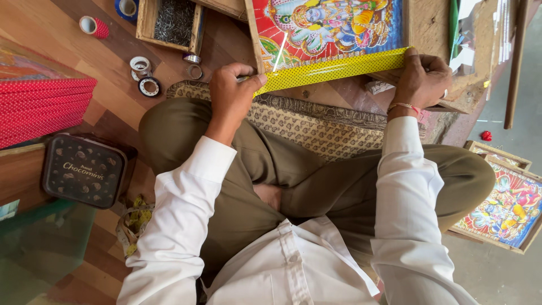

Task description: The person sits on the floor and applies yellow and purple decorative tape to the edges of a framed picture. They use a utility knife to cut the tape and smooth it down along the frame's perimeter.

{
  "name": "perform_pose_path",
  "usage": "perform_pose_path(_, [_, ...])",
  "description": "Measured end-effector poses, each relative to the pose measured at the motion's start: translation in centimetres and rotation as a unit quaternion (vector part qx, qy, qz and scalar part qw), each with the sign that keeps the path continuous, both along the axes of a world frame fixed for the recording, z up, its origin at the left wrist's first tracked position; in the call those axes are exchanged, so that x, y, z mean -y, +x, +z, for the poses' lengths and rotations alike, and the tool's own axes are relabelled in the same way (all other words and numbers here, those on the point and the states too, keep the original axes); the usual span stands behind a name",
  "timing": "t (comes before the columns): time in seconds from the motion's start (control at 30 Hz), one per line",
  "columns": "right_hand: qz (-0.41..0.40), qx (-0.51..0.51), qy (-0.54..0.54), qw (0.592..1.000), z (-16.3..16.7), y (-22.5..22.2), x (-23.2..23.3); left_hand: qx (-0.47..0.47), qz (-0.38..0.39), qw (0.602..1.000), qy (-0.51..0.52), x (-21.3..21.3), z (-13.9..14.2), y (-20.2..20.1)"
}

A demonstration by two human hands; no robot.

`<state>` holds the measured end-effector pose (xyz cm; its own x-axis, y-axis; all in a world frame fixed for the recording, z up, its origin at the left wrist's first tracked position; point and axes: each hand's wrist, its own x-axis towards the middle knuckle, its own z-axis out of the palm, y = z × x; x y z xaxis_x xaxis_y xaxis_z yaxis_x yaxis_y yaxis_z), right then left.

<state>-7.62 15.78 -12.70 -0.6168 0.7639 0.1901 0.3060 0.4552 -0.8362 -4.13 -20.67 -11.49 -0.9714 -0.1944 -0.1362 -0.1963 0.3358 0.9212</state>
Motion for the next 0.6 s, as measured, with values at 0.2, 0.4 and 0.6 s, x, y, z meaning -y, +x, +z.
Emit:
perform_pose_path(0.2, [0.019, 0.025, -0.009, 0.999, 0.4, 0.1, -0.5, 0.066, -0.008, 0.978, 0.197, 0.3, -1.4, -0.8])
perform_pose_path(0.4, [-0.007, 0.063, 0.112, 0.992, -0.8, 0.3, -0.2, 0.087, -0.004, 0.967, 0.24, 0.6, -1.8, -0.9])
perform_pose_path(0.6, [0.345, -0.051, 0.396, 0.849, 0.8, 5.5, 10.3, 0.078, -0.005, 0.967, 0.243, 0.7, -2.2, -0.8])
